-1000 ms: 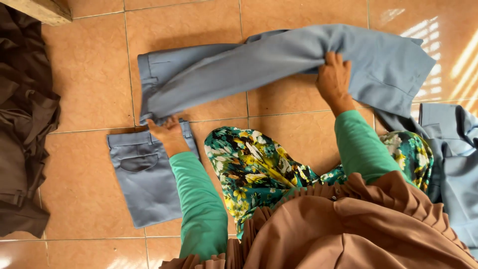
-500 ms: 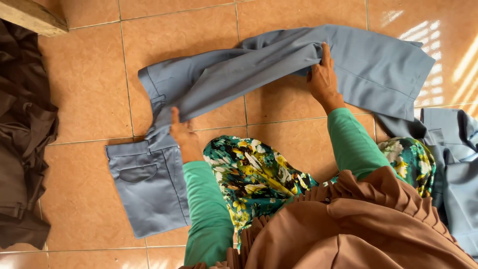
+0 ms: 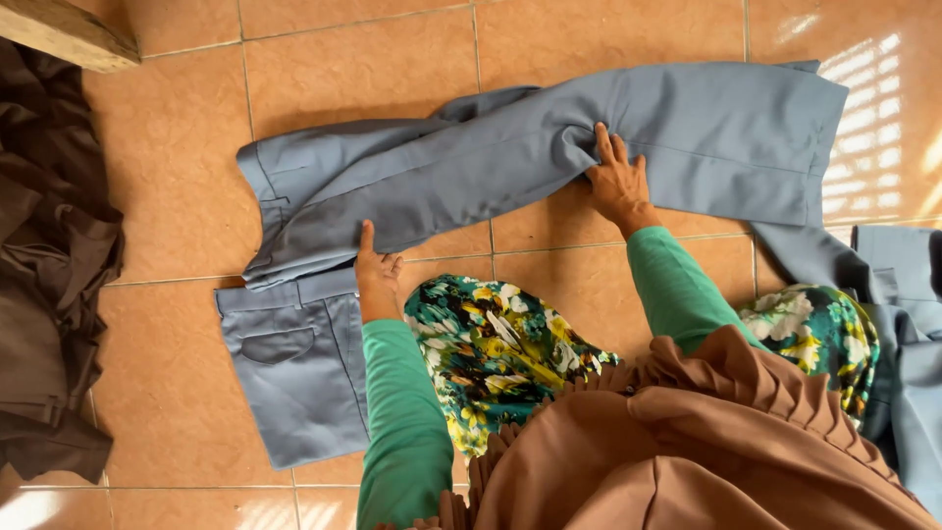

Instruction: The person is smoothing and folding blue trousers on the floor.

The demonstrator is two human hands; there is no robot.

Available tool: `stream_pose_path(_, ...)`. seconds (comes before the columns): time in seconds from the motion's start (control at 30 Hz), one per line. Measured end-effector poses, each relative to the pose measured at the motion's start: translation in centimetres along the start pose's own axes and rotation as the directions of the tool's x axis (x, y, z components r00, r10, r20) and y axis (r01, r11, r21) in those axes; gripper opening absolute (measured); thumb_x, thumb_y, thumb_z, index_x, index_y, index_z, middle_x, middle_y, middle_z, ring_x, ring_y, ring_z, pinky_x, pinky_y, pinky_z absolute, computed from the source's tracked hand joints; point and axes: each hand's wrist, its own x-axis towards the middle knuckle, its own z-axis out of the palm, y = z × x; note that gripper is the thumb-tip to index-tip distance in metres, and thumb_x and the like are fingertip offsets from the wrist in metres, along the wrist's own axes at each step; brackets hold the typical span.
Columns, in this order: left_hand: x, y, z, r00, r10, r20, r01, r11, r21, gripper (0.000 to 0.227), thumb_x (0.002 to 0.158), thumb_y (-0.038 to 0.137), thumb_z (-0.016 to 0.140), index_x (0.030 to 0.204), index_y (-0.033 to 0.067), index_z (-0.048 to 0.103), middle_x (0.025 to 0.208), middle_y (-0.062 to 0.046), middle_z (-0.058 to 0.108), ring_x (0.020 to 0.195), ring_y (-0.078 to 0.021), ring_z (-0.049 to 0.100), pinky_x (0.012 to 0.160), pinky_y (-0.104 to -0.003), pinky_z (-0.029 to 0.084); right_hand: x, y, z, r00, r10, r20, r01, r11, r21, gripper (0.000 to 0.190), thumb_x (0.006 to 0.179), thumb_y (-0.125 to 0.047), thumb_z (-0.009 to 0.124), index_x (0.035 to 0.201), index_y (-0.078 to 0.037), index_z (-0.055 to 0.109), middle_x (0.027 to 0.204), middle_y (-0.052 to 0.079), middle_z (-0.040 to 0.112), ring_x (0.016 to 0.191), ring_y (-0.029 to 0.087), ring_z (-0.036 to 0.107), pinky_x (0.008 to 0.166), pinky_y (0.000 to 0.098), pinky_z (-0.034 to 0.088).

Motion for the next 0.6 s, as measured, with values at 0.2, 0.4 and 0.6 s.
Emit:
stream_pose_path(0.2, 14.5, -1.7, -4.2, 0.956, 0.14, -0.256, -0.188, 0.966, -0.177, 0.076, 0.087, 0.043, 0.082, 0.137, 0.0013, 0.042, 0.108, -0.021, 0.058, 0.081, -0.0365, 0.075, 0.058, -0.033, 0.064, -2.6, 2.8, 5.0, 0.923, -0.167, -0.348, 0.122, 0.982, -0.147, 0.019, 0.1, -0.036, 0.061, 0.108, -0.027, 0.075, 0.158, 0.008, 0.039, 0.124, 0.026, 0.056, 0.088, 0.0443, 0.048)
stream_pose_path(0.4, 19.0, -0.3, -10.1, 0.943, 0.165, -0.288, -0.254, 0.917, -0.308, 0.097, 0.089, 0.057, 0.083, 0.158, 0.014, 0.028, 0.143, -0.04, 0.034, 0.097, -0.0478, 0.074, 0.109, -0.069, 0.045, -12.8, 3.7, 10.1, 0.691, -0.36, -0.627, 0.375, 0.92, -0.115, 0.022, 0.088, -0.044, 0.063, 0.091, -0.022, 0.067, 0.133, 0.012, 0.062, 0.092, 0.028, 0.064, 0.073, 0.0419, 0.053)
stream_pose_path(0.6, -3.8, -0.5, 0.7, 0.973, -0.13, -0.193, 0.13, 0.991, -0.013, 0.11, 0.08, 0.066, 0.076, 0.159, 0.0108, 0.023, 0.155, -0.034, 0.035, 0.136, -0.0524, 0.048, 0.094, -0.069, 0.053, -16.4, 1.2, 8.1, 0.654, -0.299, -0.695, 0.291, 0.947, -0.133, 0.032, 0.083, -0.046, 0.07, 0.079, -0.016, 0.059, 0.135, 0.014, 0.062, 0.108, 0.032, 0.063, 0.078, 0.0444, 0.049)
